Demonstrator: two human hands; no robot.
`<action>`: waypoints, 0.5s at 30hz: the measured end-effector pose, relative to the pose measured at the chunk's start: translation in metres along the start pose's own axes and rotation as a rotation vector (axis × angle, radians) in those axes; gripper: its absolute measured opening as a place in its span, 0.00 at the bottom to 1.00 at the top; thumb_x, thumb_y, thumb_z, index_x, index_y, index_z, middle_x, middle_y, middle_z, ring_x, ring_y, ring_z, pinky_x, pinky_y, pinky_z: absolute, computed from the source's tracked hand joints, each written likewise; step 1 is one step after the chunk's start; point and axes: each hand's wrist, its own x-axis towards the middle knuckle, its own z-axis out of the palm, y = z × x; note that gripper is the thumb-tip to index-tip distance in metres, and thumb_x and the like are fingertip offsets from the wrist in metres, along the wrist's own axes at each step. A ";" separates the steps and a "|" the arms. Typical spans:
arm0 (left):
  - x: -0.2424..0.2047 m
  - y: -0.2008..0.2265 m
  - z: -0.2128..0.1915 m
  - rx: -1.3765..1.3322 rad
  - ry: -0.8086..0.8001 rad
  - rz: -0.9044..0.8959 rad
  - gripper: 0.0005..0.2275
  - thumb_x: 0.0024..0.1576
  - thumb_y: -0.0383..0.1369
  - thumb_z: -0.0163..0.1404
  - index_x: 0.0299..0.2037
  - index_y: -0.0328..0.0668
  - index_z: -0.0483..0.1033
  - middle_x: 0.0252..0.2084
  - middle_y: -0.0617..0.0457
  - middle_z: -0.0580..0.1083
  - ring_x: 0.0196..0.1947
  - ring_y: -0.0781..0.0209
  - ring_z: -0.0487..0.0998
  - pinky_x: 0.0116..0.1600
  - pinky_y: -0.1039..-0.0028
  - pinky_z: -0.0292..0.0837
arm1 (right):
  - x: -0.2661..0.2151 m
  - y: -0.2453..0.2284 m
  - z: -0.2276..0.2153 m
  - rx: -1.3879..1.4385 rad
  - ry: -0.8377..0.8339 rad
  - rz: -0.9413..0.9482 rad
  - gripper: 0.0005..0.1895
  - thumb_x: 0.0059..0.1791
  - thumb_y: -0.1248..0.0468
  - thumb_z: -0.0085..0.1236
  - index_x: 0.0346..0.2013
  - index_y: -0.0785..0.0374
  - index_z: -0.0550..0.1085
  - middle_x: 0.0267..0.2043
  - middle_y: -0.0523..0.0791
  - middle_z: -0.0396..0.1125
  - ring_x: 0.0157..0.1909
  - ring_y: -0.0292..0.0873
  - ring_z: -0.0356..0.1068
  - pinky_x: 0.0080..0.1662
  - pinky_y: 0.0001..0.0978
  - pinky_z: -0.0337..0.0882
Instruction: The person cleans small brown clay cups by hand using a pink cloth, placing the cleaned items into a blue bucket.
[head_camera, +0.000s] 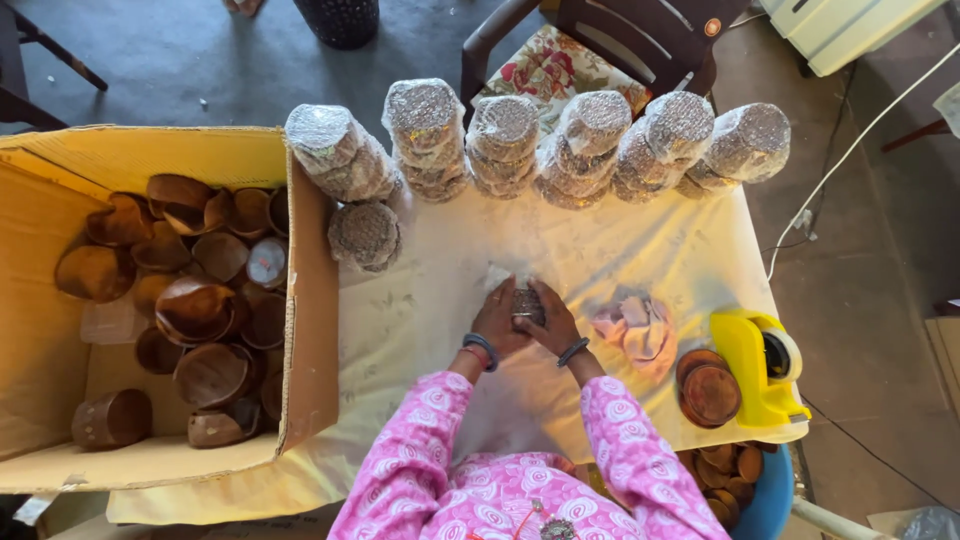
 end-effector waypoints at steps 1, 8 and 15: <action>-0.001 0.001 -0.010 -0.044 -0.083 -0.091 0.52 0.40 0.45 0.67 0.74 0.38 0.50 0.70 0.37 0.61 0.71 0.39 0.61 0.72 0.58 0.59 | -0.002 0.003 -0.001 -0.100 -0.067 -0.037 0.44 0.47 0.47 0.62 0.71 0.66 0.59 0.69 0.55 0.61 0.71 0.56 0.61 0.67 0.44 0.62; -0.004 -0.006 -0.019 0.007 -0.094 -0.058 0.52 0.33 0.48 0.73 0.69 0.43 0.57 0.66 0.41 0.68 0.67 0.41 0.66 0.69 0.55 0.61 | -0.008 0.018 -0.007 -0.039 -0.178 0.006 0.68 0.32 0.47 0.78 0.76 0.63 0.47 0.73 0.54 0.56 0.73 0.56 0.58 0.69 0.43 0.60; -0.001 -0.011 -0.024 0.018 -0.180 -0.117 0.51 0.30 0.48 0.73 0.67 0.47 0.60 0.67 0.45 0.68 0.68 0.44 0.65 0.68 0.53 0.57 | 0.003 0.029 -0.016 -0.146 -0.295 -0.097 0.72 0.28 0.46 0.80 0.75 0.66 0.46 0.72 0.55 0.56 0.72 0.58 0.57 0.68 0.45 0.59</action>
